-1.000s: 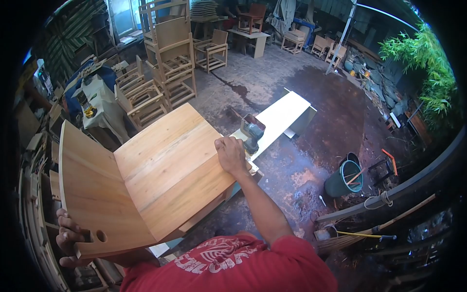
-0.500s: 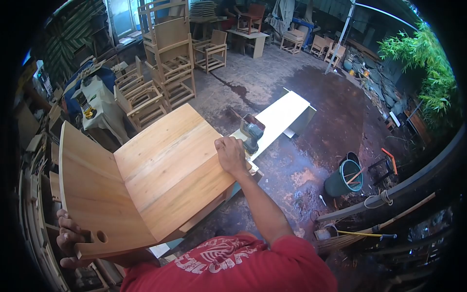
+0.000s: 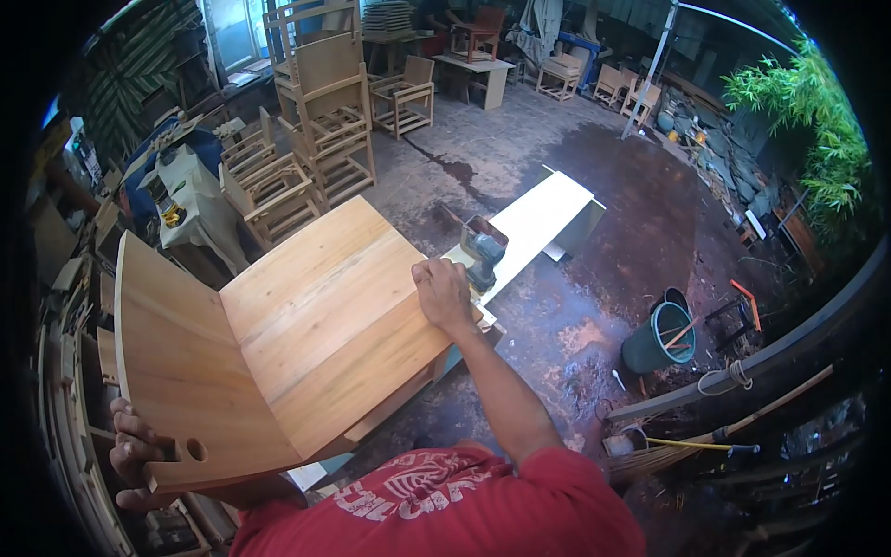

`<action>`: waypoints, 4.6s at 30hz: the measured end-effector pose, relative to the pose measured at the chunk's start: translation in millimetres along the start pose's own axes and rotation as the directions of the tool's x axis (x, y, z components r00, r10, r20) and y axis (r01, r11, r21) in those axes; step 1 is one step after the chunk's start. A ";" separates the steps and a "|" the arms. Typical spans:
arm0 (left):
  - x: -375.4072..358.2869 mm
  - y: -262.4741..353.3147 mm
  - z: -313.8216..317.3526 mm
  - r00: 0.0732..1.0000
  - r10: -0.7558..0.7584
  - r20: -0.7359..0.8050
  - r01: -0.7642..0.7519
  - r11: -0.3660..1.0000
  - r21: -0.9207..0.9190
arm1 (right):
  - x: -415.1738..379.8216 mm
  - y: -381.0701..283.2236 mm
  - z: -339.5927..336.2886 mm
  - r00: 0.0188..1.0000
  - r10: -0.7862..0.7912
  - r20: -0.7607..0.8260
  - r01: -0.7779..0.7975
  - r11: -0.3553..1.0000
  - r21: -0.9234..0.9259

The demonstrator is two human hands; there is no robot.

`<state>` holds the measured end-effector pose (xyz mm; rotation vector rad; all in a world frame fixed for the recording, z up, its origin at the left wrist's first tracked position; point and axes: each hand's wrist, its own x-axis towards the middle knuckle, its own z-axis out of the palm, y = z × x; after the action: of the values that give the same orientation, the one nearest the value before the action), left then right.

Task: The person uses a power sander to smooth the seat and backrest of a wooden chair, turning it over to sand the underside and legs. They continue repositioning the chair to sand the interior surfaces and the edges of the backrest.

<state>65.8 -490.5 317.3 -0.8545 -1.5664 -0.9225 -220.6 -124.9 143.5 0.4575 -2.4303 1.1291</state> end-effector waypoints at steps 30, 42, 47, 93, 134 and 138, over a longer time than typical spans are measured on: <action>-3.5 -0.3 0.9 0.999 -0.006 -0.034 0.005 1.000 -0.019 | 0.7 1.2 -1.0 1.000 0.008 0.021 -0.008 1.000 0.011; 22.2 18.2 -1.5 0.955 -0.292 0.052 0.296 0.950 -0.102 | 0.1 -6.8 -5.5 0.996 0.066 0.052 -0.066 0.998 0.007; 62.6 34.2 -40.6 0.658 -0.752 0.032 0.752 0.659 0.037 | -0.5 -4.1 -5.4 0.996 0.063 0.068 -0.064 0.998 0.011; 111.1 -90.0 191.1 0.008 -0.596 0.803 -0.095 0.799 0.593 | -6.8 -14.5 -13.5 0.989 0.115 0.095 -0.112 0.993 -0.038; 112.5 -89.7 192.1 -0.009 -0.639 0.769 -0.063 0.768 0.638 | -5.5 -15.3 -17.0 0.986 0.105 0.128 -0.101 0.994 -0.039; 107.1 -97.3 186.0 0.033 -0.599 0.800 -0.050 0.798 0.600 | -7.6 -13.5 -13.9 0.989 0.093 0.119 -0.090 0.995 -0.034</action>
<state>-118.1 -360.9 387.6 -0.7730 -3.1800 0.0931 -204.7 -121.5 156.4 0.4204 -2.5922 1.1326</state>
